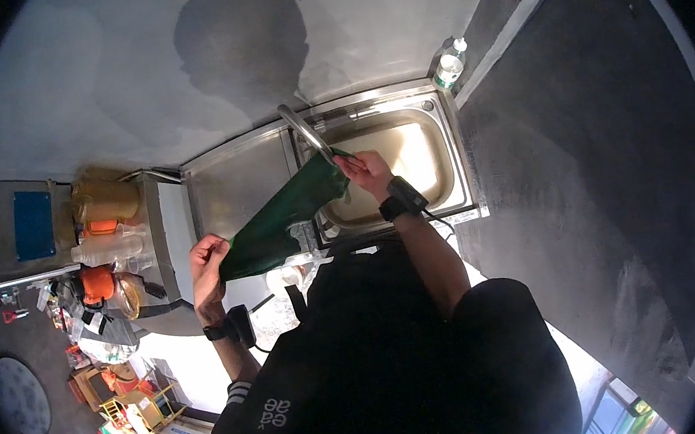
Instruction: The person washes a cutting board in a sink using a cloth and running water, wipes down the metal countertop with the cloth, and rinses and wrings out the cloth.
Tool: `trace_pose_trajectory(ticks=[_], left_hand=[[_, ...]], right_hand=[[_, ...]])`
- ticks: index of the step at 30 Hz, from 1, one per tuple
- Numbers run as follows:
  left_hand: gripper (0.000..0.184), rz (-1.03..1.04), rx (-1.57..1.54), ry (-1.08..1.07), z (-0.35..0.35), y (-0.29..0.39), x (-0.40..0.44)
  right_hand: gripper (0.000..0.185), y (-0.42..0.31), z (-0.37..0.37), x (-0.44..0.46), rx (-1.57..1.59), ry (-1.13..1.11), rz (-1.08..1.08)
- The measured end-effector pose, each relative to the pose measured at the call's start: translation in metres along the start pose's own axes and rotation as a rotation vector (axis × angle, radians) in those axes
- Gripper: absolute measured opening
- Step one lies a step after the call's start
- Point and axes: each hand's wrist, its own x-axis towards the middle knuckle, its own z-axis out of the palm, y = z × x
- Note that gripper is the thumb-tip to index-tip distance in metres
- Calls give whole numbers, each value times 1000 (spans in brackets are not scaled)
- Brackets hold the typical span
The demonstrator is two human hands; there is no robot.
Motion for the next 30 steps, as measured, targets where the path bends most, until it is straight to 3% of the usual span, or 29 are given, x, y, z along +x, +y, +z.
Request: trace_pose_trajectory(ticks=[5,8,11,14,16,21,25,28,30], left_hand=[[12,-5,6,32,-4,-1,0],[11,-6,46,36,-4,-3,5],[11,-44,86,24,-1,-8,8],[11,-6,123,-14,-4,-32,19],[11,17,130,-31,3,-36,24],[9,-27,156,-44,23,-38,36],[8,-42,148,-89,39,-40,45],[9,-49,84,-67,49,-40,51],[11,7,183,-28,55,-53,59]], right_hand=[[23,-3,3,0,39,18,32],[27,-1,13,-8,94,191,30],[37,-7,5,-12,144,94,-11],[22,-9,0,-17,201,166,-96],[34,-14,-5,-31,252,79,-86],[43,-44,6,-63,457,-37,-36],[38,-56,22,-78,442,152,-81],[43,-63,19,-87,496,139,-107],[36,-70,14,-97,554,58,-57]])
